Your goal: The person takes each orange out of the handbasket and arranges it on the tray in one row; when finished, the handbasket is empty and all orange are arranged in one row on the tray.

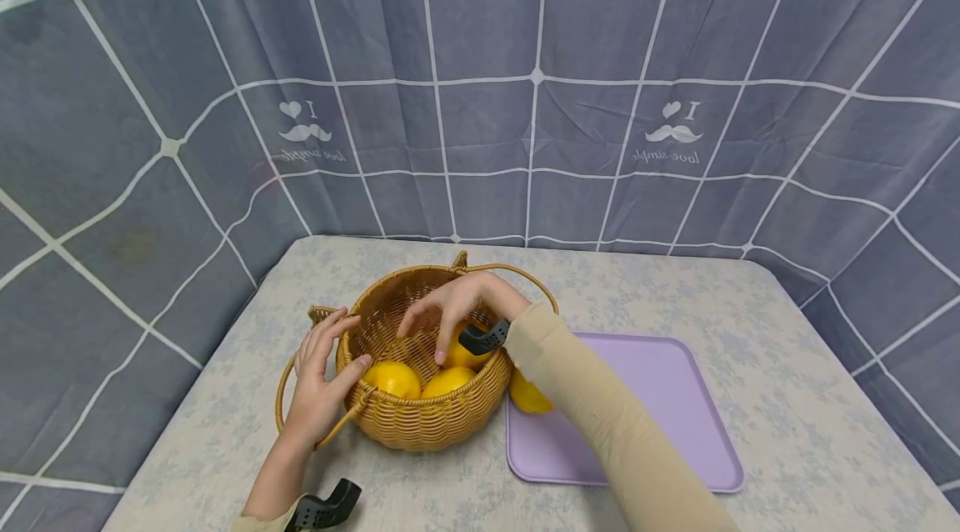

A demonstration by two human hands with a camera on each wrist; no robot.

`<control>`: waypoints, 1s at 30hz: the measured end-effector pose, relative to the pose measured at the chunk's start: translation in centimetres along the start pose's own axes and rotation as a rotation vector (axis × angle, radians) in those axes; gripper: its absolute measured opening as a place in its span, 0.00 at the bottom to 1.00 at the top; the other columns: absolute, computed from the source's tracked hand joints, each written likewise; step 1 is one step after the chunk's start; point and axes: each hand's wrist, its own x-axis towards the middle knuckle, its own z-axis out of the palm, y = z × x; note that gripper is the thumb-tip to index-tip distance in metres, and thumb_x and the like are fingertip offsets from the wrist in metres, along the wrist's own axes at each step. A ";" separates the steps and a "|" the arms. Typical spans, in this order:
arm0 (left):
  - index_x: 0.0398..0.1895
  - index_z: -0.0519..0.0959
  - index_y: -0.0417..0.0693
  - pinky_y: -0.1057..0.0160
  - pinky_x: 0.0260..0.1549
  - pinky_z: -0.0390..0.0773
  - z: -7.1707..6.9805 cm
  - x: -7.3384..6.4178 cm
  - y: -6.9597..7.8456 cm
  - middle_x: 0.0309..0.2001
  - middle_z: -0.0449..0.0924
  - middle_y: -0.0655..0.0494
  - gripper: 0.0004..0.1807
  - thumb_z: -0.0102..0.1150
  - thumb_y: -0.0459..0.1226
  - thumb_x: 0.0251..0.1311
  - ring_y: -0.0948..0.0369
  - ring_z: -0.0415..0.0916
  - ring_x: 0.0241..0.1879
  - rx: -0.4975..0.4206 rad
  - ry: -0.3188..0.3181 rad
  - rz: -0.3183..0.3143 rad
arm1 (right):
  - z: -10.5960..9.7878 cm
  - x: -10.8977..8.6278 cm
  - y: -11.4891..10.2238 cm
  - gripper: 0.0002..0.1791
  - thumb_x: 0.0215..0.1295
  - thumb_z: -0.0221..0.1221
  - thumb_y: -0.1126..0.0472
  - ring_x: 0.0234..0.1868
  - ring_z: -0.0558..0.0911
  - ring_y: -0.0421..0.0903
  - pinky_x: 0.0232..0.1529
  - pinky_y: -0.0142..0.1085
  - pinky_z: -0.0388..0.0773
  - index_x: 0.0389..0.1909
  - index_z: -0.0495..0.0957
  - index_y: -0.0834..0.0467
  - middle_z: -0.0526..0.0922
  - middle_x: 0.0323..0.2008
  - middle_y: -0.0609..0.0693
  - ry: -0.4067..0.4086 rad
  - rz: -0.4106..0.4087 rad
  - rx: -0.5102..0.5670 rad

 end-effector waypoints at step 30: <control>0.61 0.70 0.44 0.34 0.58 0.35 0.1 0.0 -0.4 0.68 0.56 0.52 0.28 0.59 0.27 0.54 0.46 0.43 0.69 -0.004 0.011 0.020 | 0.4 0.3 0.0 0.41 0.43 0.73 0.63 0.54 0.67 0.41 0.54 0.31 0.67 0.61 0.66 0.51 0.68 0.54 0.46 -0.077 0.135 -0.122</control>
